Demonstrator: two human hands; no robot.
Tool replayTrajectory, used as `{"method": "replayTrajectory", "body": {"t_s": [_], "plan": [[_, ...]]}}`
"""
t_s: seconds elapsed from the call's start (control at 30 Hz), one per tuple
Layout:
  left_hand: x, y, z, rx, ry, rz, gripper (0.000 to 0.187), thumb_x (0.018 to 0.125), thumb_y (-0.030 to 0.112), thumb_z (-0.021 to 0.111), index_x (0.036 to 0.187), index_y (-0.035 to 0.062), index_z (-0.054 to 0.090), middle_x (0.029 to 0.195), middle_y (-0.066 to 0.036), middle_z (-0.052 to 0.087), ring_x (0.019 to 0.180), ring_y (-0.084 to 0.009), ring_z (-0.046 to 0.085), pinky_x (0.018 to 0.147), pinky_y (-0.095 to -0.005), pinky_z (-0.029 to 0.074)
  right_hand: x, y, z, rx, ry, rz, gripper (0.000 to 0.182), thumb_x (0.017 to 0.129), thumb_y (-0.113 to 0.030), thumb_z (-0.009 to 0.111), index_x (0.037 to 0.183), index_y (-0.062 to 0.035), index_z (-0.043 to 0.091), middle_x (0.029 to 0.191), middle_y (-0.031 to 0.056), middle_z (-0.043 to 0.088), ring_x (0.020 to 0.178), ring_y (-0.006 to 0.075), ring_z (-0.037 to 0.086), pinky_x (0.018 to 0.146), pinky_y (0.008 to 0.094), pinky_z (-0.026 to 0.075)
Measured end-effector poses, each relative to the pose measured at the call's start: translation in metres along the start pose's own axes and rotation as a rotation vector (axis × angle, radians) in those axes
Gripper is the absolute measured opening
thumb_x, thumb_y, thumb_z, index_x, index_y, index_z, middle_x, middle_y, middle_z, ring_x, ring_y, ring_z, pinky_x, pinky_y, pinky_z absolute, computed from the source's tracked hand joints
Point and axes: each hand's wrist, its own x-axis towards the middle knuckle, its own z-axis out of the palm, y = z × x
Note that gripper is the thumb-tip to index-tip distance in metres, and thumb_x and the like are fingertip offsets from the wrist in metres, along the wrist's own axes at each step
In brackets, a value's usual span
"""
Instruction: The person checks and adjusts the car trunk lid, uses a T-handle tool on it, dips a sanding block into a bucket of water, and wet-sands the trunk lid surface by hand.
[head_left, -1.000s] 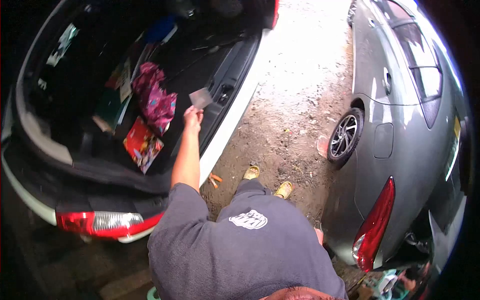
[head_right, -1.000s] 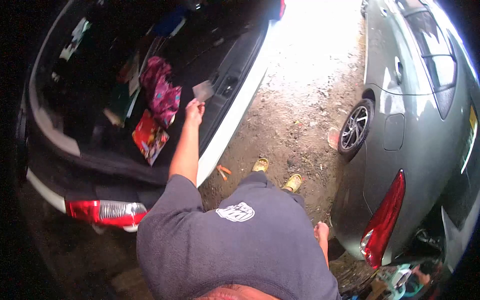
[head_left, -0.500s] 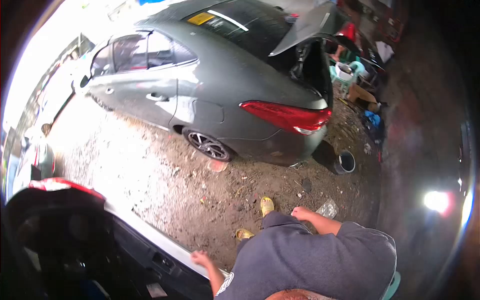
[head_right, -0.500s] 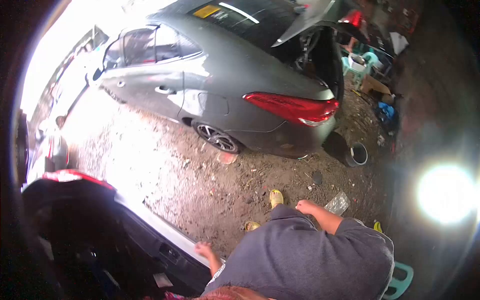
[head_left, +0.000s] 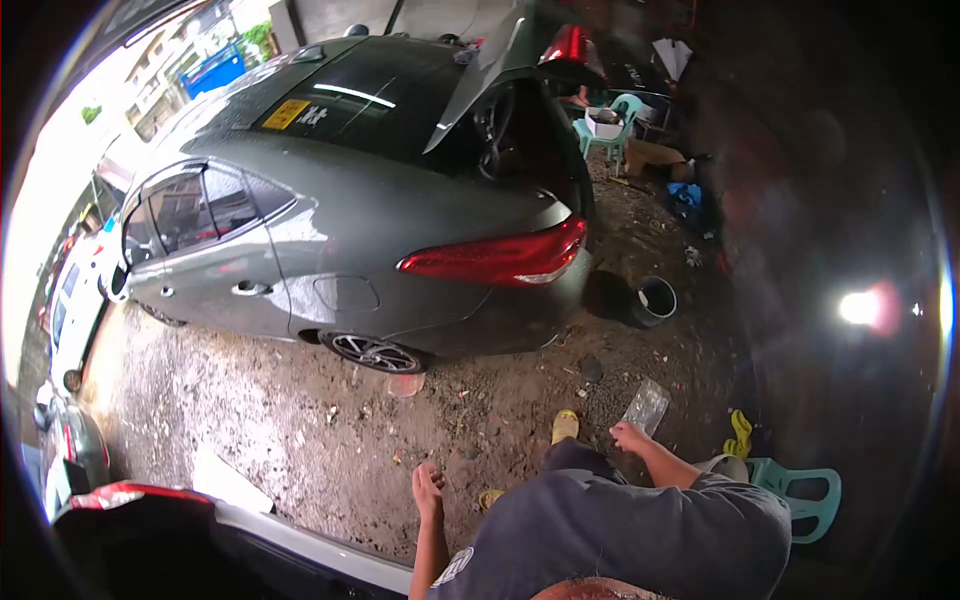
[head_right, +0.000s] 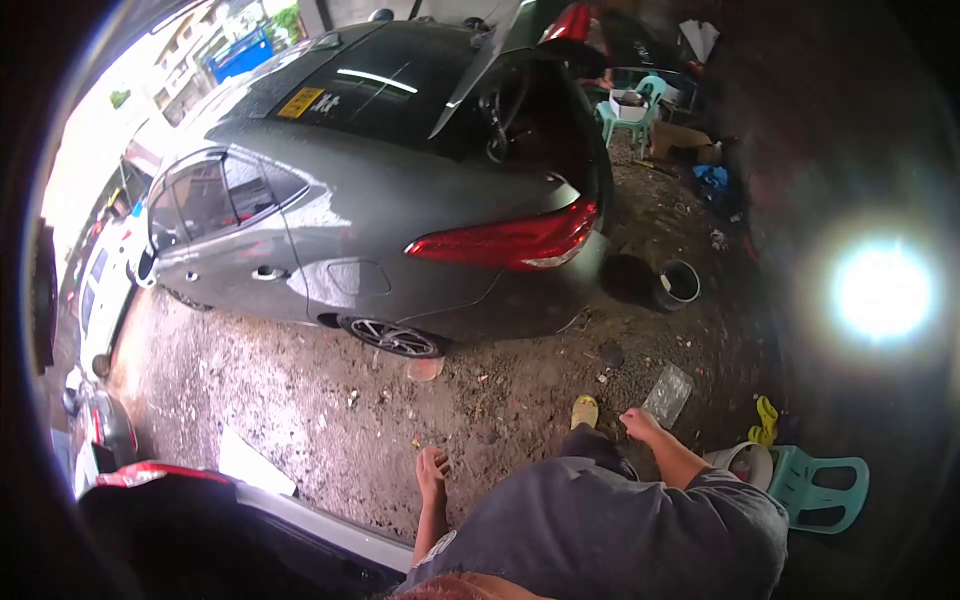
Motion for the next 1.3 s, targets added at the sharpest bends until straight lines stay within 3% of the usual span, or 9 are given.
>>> {"method": "replayTrajectory", "body": {"t_s": [0.1,0.27,0.4,0.53,0.6,0.73,0.87,1.23,1.3], "plan": [[0.017,0.002,0.028,0.089,-0.048,-0.01,0.036,0.101,0.042,0.046,0.102,0.0083,0.059,0.085,-0.003,0.061,0.074,-0.017,0.061,0.065,-0.0313,0.048,0.008,-0.015,-0.017,0.01,0.01,-0.1,0.035,0.094,-0.036,0.06,0.103,-0.0035,0.067,0.078,0.0096,0.069,0.068,0.0164,0.067,0.053,0.0347,0.05],[0.036,0.018,0.116,0.011,-0.269,-0.095,0.042,0.104,0.039,0.043,0.076,0.0097,0.052,0.061,0.002,0.049,0.056,-0.0117,0.048,0.055,-0.0279,0.039,0.034,-0.019,-0.033,-0.044,-0.014,-0.167,0.031,0.093,-0.034,0.061,0.103,-0.0061,0.069,0.078,0.0078,0.071,0.06,0.0166,0.066,0.053,0.0346,0.05],[0.033,0.082,0.237,0.319,-0.375,0.286,0.027,0.104,0.021,0.044,0.096,0.0041,0.063,0.065,-0.001,0.052,0.057,-0.0114,0.048,0.055,-0.0269,0.041,0.059,-0.027,-0.08,0.088,-0.006,-0.102,0.028,0.092,-0.032,0.061,0.103,-0.0071,0.069,0.08,0.0073,0.071,0.062,0.0147,0.065,0.055,0.0335,0.051],[0.039,0.2,0.348,0.358,-0.602,0.756,0.028,0.105,0.009,0.039,0.124,0.0014,0.059,0.096,-0.006,0.062,0.08,-0.0129,0.057,0.075,-0.0266,0.047,0.115,-0.075,-0.18,0.183,0.212,-0.303,0.028,0.092,-0.03,0.057,0.098,-0.0059,0.07,0.079,0.0111,0.07,0.074,0.0253,0.068,0.069,0.0381,0.052],[0.039,0.267,0.388,0.459,-0.465,1.027,0.028,0.103,0.01,0.046,0.125,0.0025,0.059,0.117,-0.014,0.063,0.111,-0.0275,0.061,0.097,-0.0356,0.045,0.104,-0.176,-0.285,-0.079,0.352,-0.532,0.017,0.09,-0.018,0.057,0.091,-0.0041,0.065,0.081,0.0137,0.067,0.081,0.0286,0.067,0.074,0.0391,0.052],[0.032,0.382,0.433,0.522,-0.464,1.294,0.055,0.103,0.034,0.046,0.144,-0.0011,0.041,0.152,-0.02,0.037,0.145,-0.0346,0.029,0.117,-0.0414,0.023,0.104,-0.328,-0.431,0.169,0.885,-1.135,0.038,0.099,-0.026,0.059,0.124,0.001,0.058,0.111,0.0176,0.065,0.102,0.0296,0.065,0.088,0.0385,0.051],[0.048,0.467,0.46,0.744,-0.363,1.479,0.082,0.099,0.06,0.032,0.149,-0.0049,0.028,0.156,-0.023,0.028,0.148,-0.0362,0.019,0.119,-0.0429,0.016,0.054,-0.465,-0.53,0.042,1.241,-1.383,0.031,0.1,-0.022,0.056,0.122,-0.0002,0.056,0.126,0.0176,0.055,0.12,0.035,0.052,0.1,0.0397,0.042],[0.145,0.57,0.507,1.229,-0.159,1.657,0.083,0.098,0.06,0.035,0.15,-0.0041,0.026,0.155,-0.024,0.027,0.148,-0.0338,0.017,0.121,-0.044,0.01,0.142,-0.599,-0.606,-0.136,1.029,-0.562,0.065,0.099,-0.051,0.038,0.123,0.0077,0.055,0.126,0.0343,0.053,0.122,0.0474,0.048,0.106,0.0495,0.036],[0.155,0.563,0.511,1.208,-0.147,1.687,0.092,0.094,0.066,0.037,0.148,-0.0077,0.027,0.152,-0.026,0.031,0.147,-0.0354,0.021,0.121,-0.0455,0.012,0.15,-0.583,-0.604,-0.197,1.026,-0.694,0.067,0.099,-0.051,0.04,0.123,0.0095,0.054,0.126,0.0356,0.053,0.122,0.0483,0.048,0.106,0.049,0.035]]}}
